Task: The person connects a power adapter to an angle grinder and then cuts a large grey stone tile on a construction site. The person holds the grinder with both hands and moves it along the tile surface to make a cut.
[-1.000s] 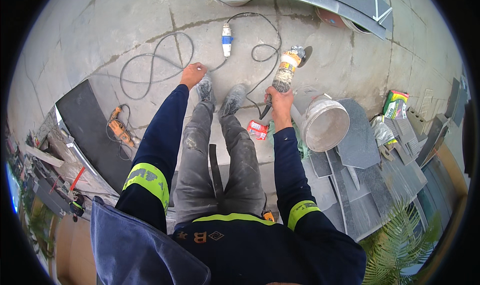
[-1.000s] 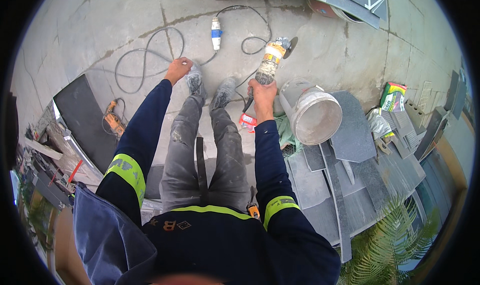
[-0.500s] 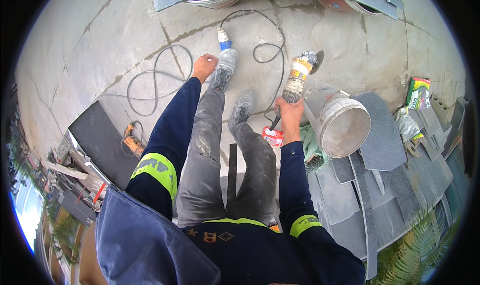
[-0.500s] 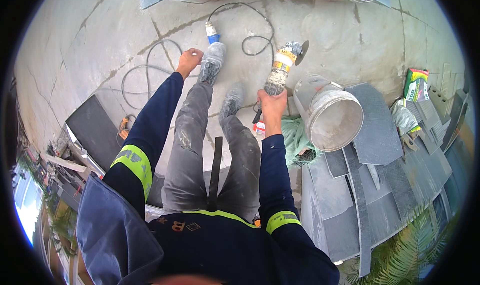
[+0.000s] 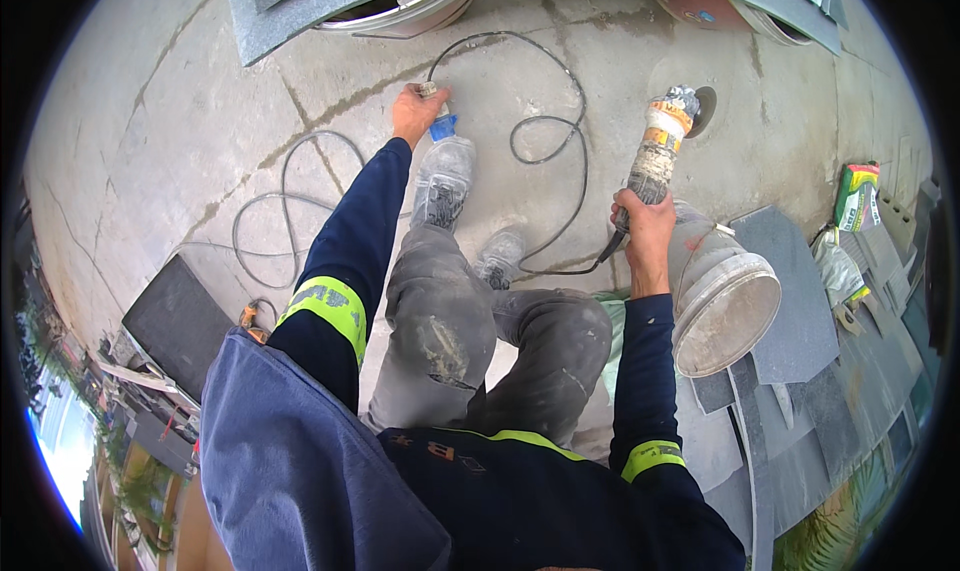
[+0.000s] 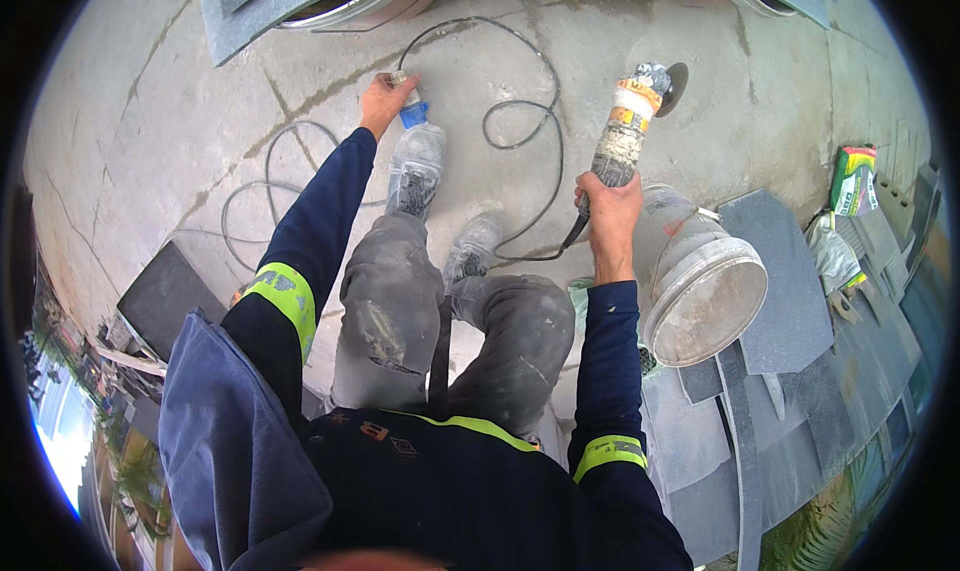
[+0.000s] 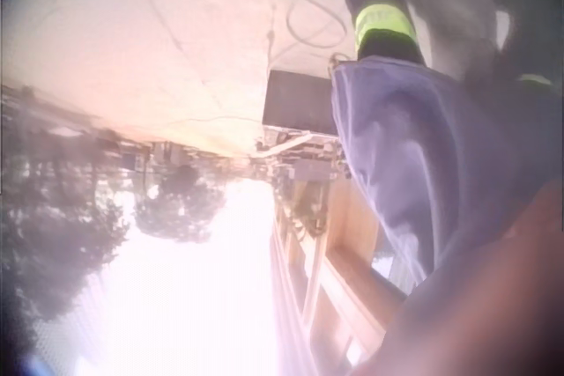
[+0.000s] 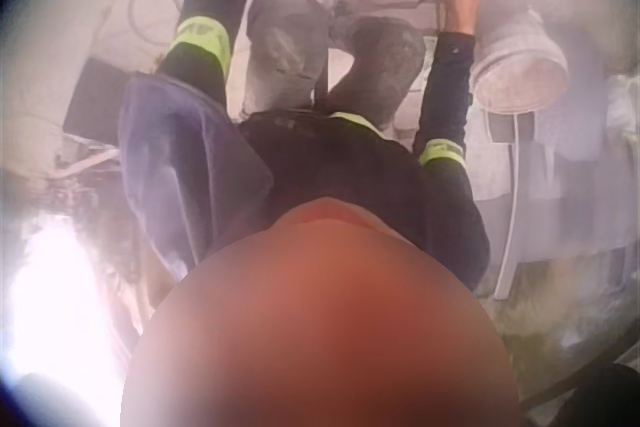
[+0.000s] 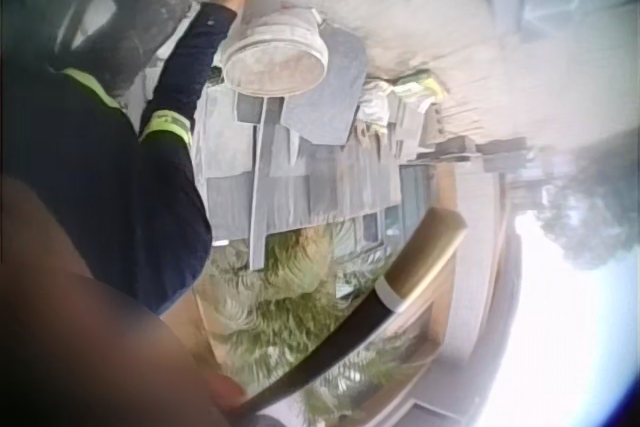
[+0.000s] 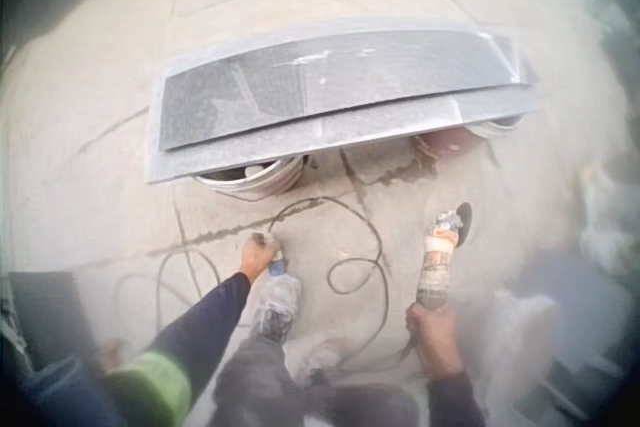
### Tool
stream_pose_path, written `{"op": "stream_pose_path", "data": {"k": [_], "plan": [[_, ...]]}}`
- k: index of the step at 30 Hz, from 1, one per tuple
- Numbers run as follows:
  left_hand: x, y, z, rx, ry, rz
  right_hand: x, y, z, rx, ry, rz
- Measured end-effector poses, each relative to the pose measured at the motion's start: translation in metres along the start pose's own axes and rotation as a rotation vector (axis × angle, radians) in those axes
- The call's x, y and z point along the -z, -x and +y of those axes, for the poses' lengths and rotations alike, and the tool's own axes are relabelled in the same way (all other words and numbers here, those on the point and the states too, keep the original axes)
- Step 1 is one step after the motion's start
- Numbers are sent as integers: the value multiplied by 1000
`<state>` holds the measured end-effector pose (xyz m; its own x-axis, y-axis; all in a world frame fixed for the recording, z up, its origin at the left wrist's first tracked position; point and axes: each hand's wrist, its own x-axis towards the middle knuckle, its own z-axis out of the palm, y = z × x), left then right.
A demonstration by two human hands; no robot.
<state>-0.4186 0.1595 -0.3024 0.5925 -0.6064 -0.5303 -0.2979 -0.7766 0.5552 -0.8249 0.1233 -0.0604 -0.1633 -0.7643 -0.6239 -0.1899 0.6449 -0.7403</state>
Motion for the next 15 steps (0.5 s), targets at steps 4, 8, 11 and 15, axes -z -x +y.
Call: {"op": "stream_pose_path", "data": {"k": [4,8,11,15], "plan": [[-29,-14,-13,-64,32,130,-5,-42,14,43,-27,35],[-55,-24,-24,-104,202,232,-16,-73,41,72,-92,62],[-57,-26,-29,-102,207,212,-21,-87,55,65,-89,72],[-62,-29,-22,-155,119,297,-28,-95,69,44,-119,63]]}}
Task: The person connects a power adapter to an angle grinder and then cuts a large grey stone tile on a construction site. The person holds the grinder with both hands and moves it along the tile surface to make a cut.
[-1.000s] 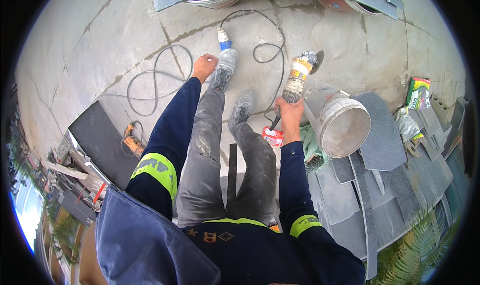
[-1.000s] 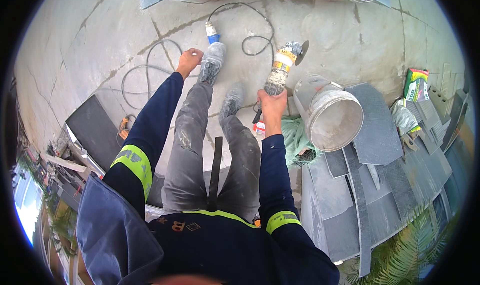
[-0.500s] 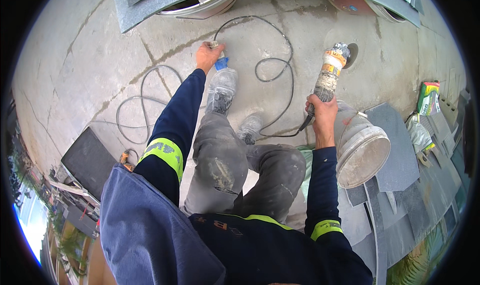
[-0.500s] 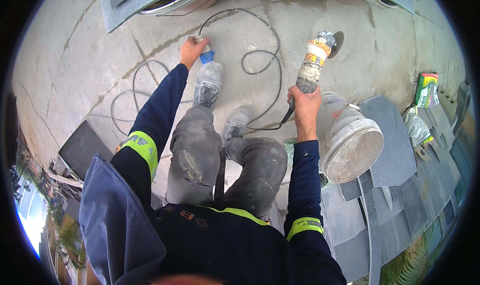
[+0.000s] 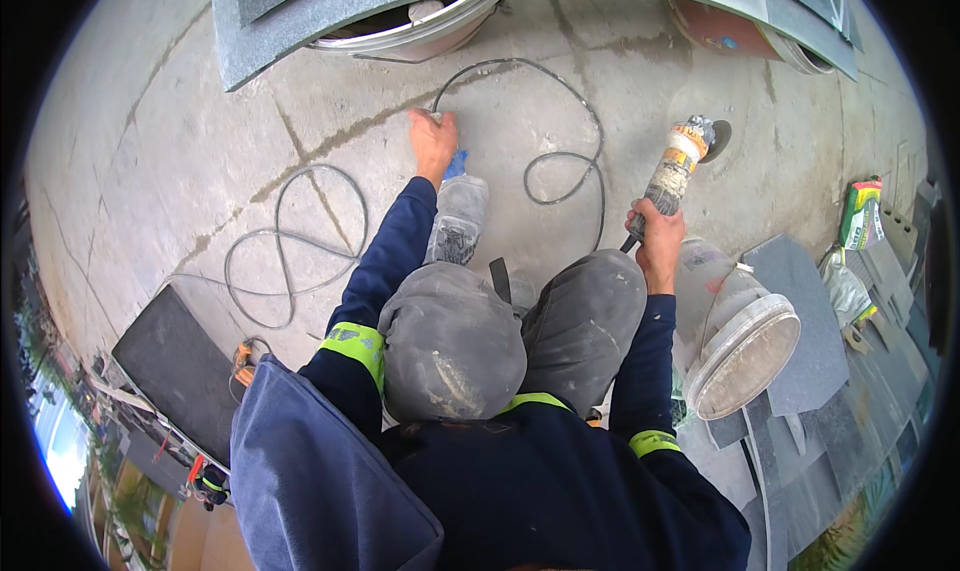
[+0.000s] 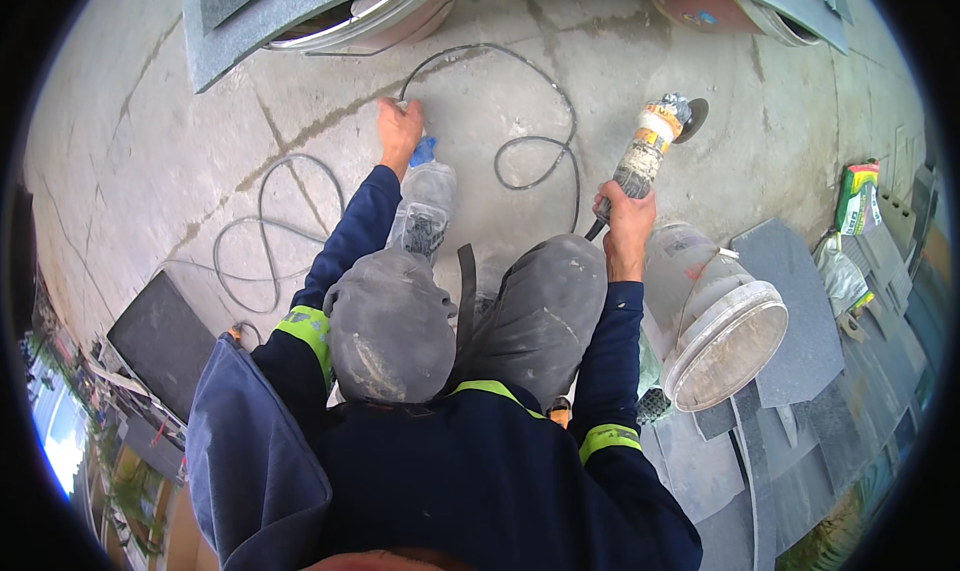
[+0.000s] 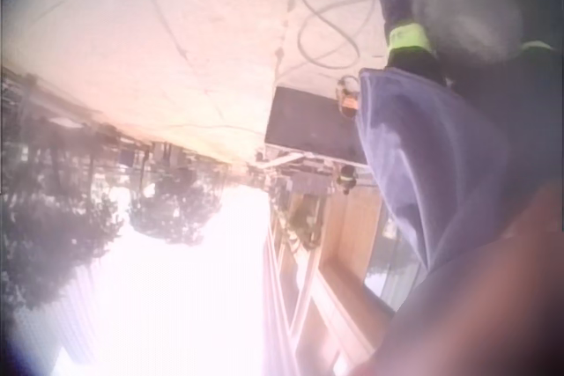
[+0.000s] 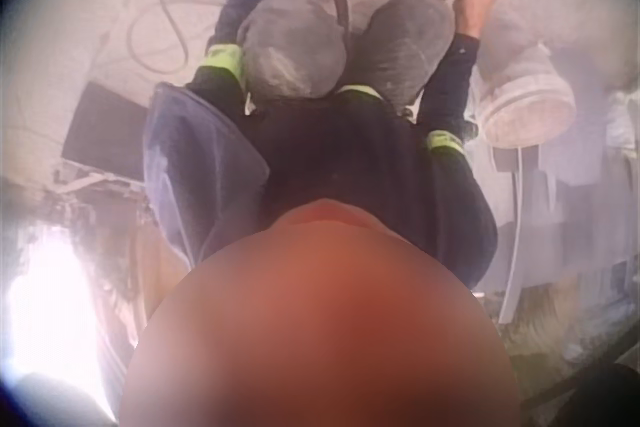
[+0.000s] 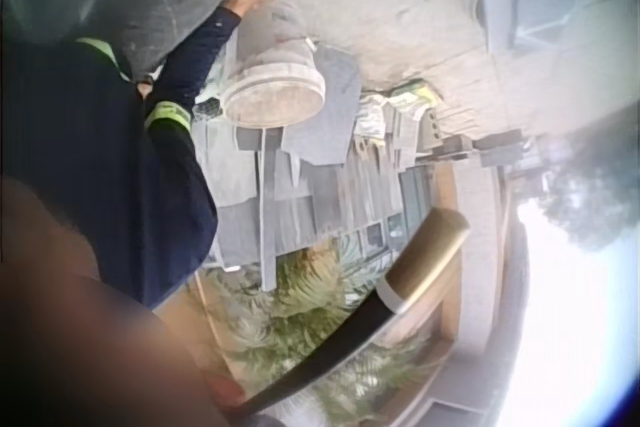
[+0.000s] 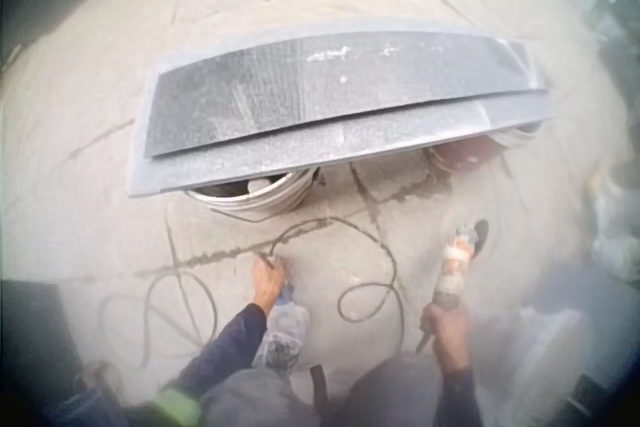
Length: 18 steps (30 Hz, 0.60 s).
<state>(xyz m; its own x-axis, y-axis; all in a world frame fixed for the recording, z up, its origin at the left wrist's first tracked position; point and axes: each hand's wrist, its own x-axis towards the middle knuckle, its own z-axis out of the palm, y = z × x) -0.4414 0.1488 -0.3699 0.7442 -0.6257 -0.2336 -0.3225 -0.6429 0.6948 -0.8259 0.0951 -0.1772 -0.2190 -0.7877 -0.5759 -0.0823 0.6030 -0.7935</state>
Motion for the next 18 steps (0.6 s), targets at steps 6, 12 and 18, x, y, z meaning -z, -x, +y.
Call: {"op": "stream_pose_path", "data": {"k": [6,12,18], "plan": [[-10,-3,-5,45,-23,17,10,1,11,-20,58,23],[-8,-11,-4,-9,-11,106,22,7,13,13,84,64],[62,-100,57,-39,-153,107,21,-11,9,47,82,81]]}}
